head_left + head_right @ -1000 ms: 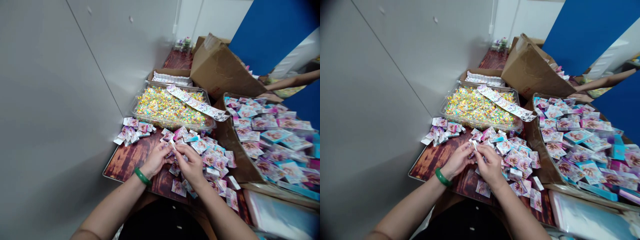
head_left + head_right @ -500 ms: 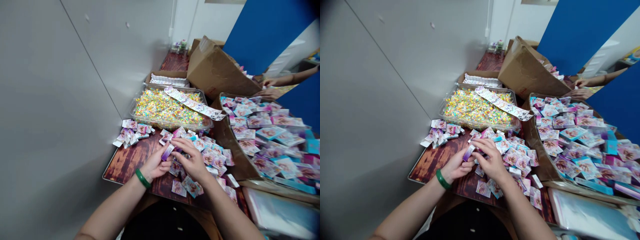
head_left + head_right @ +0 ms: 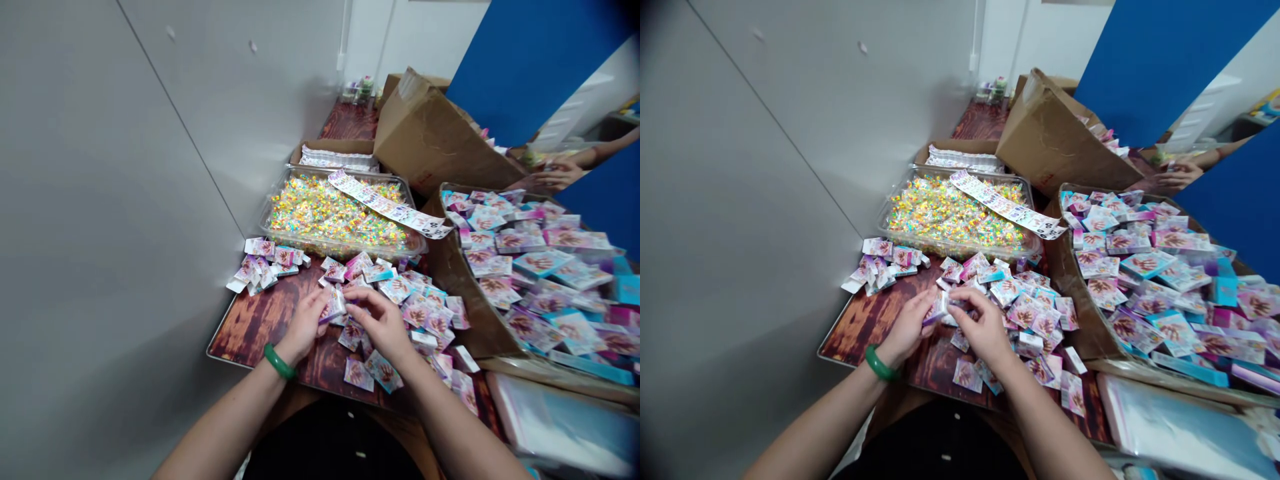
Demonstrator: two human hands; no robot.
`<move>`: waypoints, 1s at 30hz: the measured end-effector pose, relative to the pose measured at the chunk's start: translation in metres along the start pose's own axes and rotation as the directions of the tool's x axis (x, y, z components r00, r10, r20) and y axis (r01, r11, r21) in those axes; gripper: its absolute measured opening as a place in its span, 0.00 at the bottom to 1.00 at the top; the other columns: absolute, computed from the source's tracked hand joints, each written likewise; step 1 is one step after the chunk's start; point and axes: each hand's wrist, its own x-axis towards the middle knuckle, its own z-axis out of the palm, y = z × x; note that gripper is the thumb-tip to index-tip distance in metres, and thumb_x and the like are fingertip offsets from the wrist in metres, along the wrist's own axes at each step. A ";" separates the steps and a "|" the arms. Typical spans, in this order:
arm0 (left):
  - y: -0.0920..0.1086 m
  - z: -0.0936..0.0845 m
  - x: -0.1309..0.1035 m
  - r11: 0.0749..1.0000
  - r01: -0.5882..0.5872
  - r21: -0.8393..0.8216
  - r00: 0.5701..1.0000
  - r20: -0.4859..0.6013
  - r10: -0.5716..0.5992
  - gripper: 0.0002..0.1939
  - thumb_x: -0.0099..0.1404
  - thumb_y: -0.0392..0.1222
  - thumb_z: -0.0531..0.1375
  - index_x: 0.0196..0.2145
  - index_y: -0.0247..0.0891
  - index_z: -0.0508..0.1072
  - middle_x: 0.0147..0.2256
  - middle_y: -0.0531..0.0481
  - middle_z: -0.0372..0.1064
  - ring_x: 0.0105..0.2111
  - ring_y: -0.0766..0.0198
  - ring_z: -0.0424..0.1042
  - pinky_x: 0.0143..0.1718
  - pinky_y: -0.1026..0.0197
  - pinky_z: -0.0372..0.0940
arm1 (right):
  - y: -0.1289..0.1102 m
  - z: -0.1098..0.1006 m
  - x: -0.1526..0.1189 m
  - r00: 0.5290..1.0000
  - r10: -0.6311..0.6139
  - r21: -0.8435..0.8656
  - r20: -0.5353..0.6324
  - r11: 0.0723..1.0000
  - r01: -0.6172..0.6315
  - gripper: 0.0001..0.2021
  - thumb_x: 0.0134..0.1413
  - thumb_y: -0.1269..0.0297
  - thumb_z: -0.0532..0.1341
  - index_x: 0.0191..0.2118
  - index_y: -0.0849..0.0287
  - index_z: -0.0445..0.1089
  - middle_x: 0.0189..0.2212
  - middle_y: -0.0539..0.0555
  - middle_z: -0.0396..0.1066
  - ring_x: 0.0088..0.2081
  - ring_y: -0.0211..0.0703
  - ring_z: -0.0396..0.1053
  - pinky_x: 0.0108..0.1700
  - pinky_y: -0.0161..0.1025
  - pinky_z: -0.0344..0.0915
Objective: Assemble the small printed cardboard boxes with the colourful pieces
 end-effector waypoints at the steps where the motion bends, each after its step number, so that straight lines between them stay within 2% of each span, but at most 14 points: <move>1: 0.002 0.000 -0.001 0.996 -0.077 0.047 0.997 -0.016 0.078 0.18 0.57 0.55 0.61 0.29 0.35 0.69 0.16 0.60 0.55 0.12 0.77 0.48 0.12 0.71 0.42 | -0.002 0.001 0.001 0.994 0.112 0.094 -0.005 0.989 -0.112 0.06 0.51 0.62 0.64 0.35 0.56 0.72 0.36 0.55 0.74 0.40 0.46 0.71 0.44 0.47 0.68; 2: 0.004 0.001 -0.002 0.987 -0.135 0.084 0.990 -0.024 0.138 0.18 0.56 0.55 0.62 0.29 0.35 0.69 0.17 0.59 0.55 0.13 0.77 0.49 0.13 0.70 0.44 | -0.003 0.001 0.001 0.979 0.204 0.178 0.017 0.963 -0.204 0.08 0.48 0.61 0.65 0.34 0.57 0.72 0.33 0.54 0.74 0.36 0.44 0.71 0.41 0.43 0.69; 4: 0.007 0.000 -0.003 0.966 -0.211 0.152 0.976 -0.026 0.217 0.17 0.56 0.55 0.61 0.29 0.35 0.71 0.18 0.58 0.58 0.15 0.75 0.52 0.16 0.69 0.47 | -0.007 0.001 0.003 0.946 0.313 0.291 0.088 0.900 -0.325 0.11 0.43 0.60 0.68 0.33 0.58 0.71 0.29 0.51 0.72 0.31 0.40 0.71 0.36 0.39 0.69; 8: 0.007 -0.004 -0.003 0.908 -0.301 0.290 0.948 -0.014 0.319 0.15 0.59 0.52 0.60 0.30 0.36 0.74 0.23 0.54 0.65 0.22 0.70 0.59 0.24 0.68 0.54 | -0.013 -0.003 0.006 0.909 0.383 0.350 0.163 0.839 -0.416 0.12 0.40 0.61 0.69 0.32 0.58 0.71 0.27 0.49 0.71 0.30 0.37 0.69 0.35 0.37 0.68; 14: 0.007 -0.002 -0.004 0.873 -0.366 0.321 0.920 -0.020 0.392 0.09 0.59 0.46 0.61 0.29 0.37 0.75 0.28 0.50 0.68 0.30 0.64 0.63 0.33 0.67 0.57 | -0.020 -0.003 0.007 0.902 0.401 0.339 0.158 0.836 -0.431 0.11 0.39 0.63 0.69 0.30 0.58 0.69 0.25 0.47 0.67 0.27 0.36 0.66 0.30 0.35 0.67; 17: 0.009 0.000 -0.002 0.873 -0.372 0.315 0.915 -0.035 0.402 0.07 0.58 0.44 0.62 0.28 0.38 0.76 0.29 0.51 0.69 0.32 0.63 0.64 0.35 0.66 0.57 | -0.022 -0.003 0.007 0.886 0.421 0.410 0.194 0.786 -0.463 0.12 0.39 0.62 0.69 0.30 0.58 0.68 0.24 0.47 0.67 0.25 0.36 0.66 0.25 0.34 0.67; 21: 0.011 0.000 -0.001 0.857 -0.390 0.338 0.908 -0.012 0.418 0.07 0.58 0.44 0.62 0.29 0.38 0.76 0.29 0.50 0.69 0.32 0.63 0.64 0.36 0.66 0.57 | -0.022 -0.005 0.008 0.872 0.430 0.466 0.232 0.738 -0.488 0.12 0.37 0.63 0.69 0.31 0.59 0.68 0.25 0.47 0.66 0.25 0.35 0.66 0.26 0.35 0.70; 25: 0.010 -0.002 -0.001 0.830 -0.406 0.383 0.900 0.008 0.436 0.07 0.60 0.44 0.61 0.29 0.38 0.75 0.28 0.51 0.68 0.31 0.63 0.64 0.35 0.66 0.57 | -0.022 -0.004 0.008 0.862 0.449 0.438 0.234 0.743 -0.506 0.12 0.37 0.65 0.69 0.30 0.59 0.67 0.24 0.46 0.66 0.25 0.34 0.66 0.26 0.35 0.70; 30: 0.010 -0.003 -0.002 0.777 -0.430 0.460 0.885 0.045 0.463 0.06 0.60 0.42 0.60 0.31 0.39 0.75 0.30 0.50 0.69 0.32 0.62 0.65 0.37 0.65 0.57 | -0.022 -0.002 0.008 0.882 0.427 0.380 0.200 0.796 -0.471 0.10 0.38 0.65 0.67 0.28 0.58 0.65 0.24 0.45 0.64 0.23 0.34 0.64 0.24 0.34 0.68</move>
